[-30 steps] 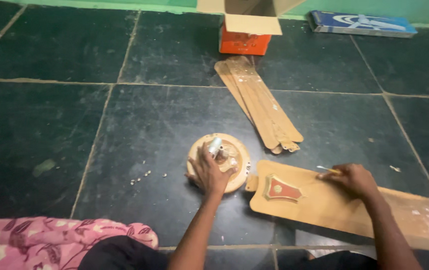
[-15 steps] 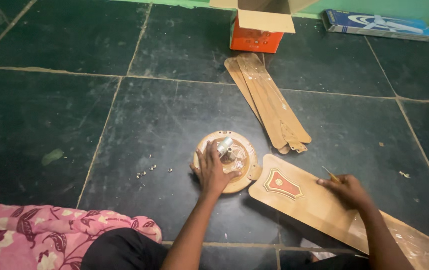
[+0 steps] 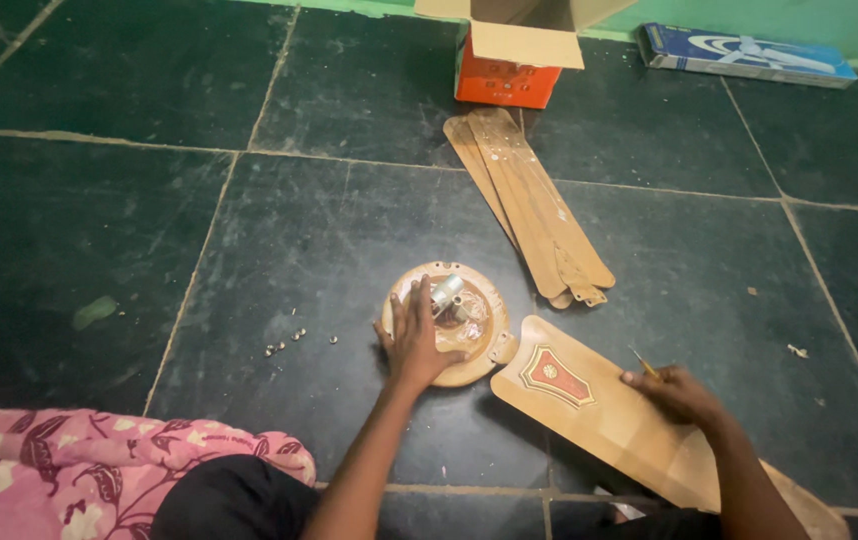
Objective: The person sits on the floor and assembles a ceiling fan by inserting and tightening screws into the fan hub, then attaching a fan blade to the hub using a screwdriver. The person handles the fan hub, blades, screws, and screwdriver.
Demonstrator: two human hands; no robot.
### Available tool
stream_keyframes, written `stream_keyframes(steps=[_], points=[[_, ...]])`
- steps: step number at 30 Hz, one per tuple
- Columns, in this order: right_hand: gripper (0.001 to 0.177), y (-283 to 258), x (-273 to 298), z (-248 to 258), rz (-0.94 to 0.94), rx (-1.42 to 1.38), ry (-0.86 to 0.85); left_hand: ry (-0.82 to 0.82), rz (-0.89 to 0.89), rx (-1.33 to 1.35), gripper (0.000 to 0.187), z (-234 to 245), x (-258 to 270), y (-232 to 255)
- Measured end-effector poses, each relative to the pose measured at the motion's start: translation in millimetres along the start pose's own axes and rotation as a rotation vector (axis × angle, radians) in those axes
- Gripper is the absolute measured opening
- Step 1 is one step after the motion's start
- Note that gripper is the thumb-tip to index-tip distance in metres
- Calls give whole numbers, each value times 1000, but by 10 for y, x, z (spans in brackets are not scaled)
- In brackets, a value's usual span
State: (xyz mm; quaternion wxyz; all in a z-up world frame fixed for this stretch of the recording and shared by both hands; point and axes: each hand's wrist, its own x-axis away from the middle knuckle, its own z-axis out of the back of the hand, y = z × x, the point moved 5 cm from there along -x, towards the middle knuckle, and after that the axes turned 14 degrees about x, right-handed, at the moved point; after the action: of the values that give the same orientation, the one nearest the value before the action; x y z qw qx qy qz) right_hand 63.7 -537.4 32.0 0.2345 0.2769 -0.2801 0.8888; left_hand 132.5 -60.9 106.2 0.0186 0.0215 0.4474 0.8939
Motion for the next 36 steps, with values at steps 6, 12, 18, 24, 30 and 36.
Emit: stream_keyframes(steps=[6,12,18,24,30,36], points=[[64,96,-189,-121,1,214,-58,420,-217,157,98,167,695,79],[64,94,-185,-205,71,228,-112,-53,297,530,44,-882,1427,-382],[52,-5,-46,-202,111,158,-161,-650,343,1290,80,-1532,1373,-412],[56,-88,-7,-217,192,191,-153,-750,247,1297,85,-1508,1449,-431],[52,-83,23,-184,249,161,-168,-750,249,1269,82,-1411,1468,-343],[54,-61,-11,-152,205,176,-160,-745,258,1258,82,-1322,1494,-267]])
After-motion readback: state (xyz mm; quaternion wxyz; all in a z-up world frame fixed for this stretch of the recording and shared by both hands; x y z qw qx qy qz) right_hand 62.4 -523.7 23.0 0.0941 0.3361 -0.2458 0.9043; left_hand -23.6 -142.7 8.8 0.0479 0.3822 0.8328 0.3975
